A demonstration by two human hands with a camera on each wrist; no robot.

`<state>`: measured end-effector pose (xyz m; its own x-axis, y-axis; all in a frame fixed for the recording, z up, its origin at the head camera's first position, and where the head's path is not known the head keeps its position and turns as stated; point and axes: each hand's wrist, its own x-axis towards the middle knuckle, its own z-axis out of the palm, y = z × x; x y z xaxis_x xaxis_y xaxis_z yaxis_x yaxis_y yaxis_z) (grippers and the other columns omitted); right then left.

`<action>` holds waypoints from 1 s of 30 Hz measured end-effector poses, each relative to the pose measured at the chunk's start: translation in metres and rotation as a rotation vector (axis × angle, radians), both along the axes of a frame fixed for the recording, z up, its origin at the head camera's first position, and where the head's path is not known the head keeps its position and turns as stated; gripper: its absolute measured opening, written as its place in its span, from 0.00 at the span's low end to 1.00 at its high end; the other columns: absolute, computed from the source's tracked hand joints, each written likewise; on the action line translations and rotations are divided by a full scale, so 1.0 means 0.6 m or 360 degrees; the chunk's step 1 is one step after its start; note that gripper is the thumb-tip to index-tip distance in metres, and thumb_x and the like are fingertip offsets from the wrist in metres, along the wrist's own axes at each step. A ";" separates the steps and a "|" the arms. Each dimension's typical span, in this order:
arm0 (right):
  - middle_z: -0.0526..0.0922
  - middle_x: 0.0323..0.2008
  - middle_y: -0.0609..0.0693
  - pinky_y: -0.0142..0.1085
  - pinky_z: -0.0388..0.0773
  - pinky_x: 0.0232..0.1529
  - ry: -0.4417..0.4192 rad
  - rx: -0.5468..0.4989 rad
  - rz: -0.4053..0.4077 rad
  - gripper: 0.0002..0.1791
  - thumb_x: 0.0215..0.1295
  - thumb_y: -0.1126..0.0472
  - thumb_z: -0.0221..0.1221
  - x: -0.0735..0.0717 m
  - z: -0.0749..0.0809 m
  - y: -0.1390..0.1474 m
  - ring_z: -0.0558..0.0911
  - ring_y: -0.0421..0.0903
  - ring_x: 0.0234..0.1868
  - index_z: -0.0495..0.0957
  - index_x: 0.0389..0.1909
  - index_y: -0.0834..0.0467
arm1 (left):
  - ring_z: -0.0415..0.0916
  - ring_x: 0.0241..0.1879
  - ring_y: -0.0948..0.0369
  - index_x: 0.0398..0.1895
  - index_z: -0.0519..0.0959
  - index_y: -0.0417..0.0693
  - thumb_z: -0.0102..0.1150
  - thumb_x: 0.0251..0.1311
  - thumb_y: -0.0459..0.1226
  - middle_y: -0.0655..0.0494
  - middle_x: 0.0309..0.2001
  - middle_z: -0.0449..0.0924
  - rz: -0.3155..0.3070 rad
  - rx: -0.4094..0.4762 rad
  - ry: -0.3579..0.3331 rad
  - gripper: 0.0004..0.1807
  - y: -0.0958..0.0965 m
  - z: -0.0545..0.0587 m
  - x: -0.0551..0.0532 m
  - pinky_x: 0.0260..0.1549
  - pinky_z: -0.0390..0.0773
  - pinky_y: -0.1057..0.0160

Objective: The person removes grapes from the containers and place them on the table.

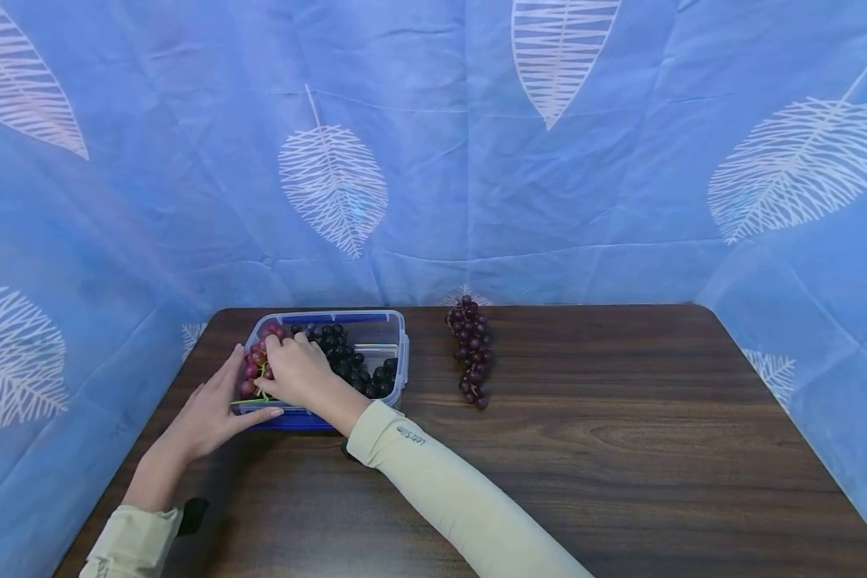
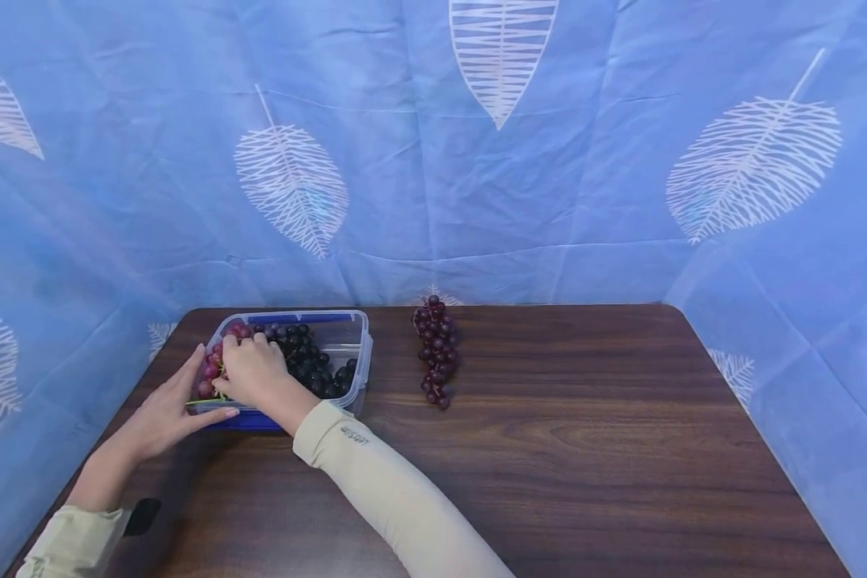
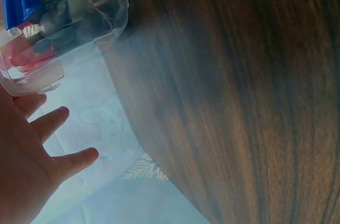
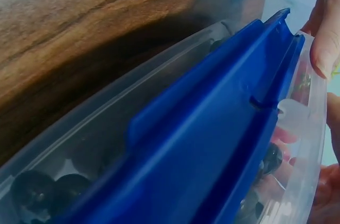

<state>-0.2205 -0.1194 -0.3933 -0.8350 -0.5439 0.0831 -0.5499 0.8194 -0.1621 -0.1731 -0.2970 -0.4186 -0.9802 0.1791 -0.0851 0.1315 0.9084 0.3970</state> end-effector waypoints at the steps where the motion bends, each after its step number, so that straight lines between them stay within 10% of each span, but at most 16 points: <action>1: 0.85 0.60 0.45 0.37 0.82 0.62 -0.0004 0.0012 0.0000 0.37 0.73 0.33 0.60 0.000 0.000 -0.003 0.83 0.43 0.57 0.72 0.73 0.52 | 0.49 0.76 0.23 0.86 0.33 0.38 0.61 0.64 0.67 0.27 0.83 0.38 0.0004 0.0005 0.0001 0.68 0.000 0.000 0.001 0.65 0.49 0.15; 14: 0.88 0.56 0.41 0.41 0.73 0.71 -0.0279 -0.0025 -0.0094 0.40 0.74 0.39 0.62 0.002 0.004 -0.021 0.78 0.43 0.65 0.63 0.80 0.51 | 0.50 0.76 0.22 0.85 0.31 0.37 0.61 0.65 0.67 0.25 0.82 0.40 -0.0011 -0.0008 0.0021 0.68 -0.005 -0.004 0.005 0.64 0.50 0.15; 30: 0.89 0.36 0.40 0.28 0.84 0.43 0.0087 -0.0010 0.0006 0.11 0.81 0.50 0.57 0.013 0.012 -0.001 0.87 0.35 0.35 0.85 0.53 0.46 | 0.51 0.75 0.22 0.86 0.29 0.40 0.62 0.65 0.66 0.27 0.83 0.39 -0.0018 -0.0018 0.0013 0.68 -0.002 -0.003 0.002 0.65 0.50 0.16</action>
<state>-0.2128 -0.1201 -0.3864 -0.8272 -0.5463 0.1319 -0.5610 0.8164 -0.1368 -0.1719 -0.2983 -0.4203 -0.9787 0.1894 -0.0791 0.1452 0.9112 0.3855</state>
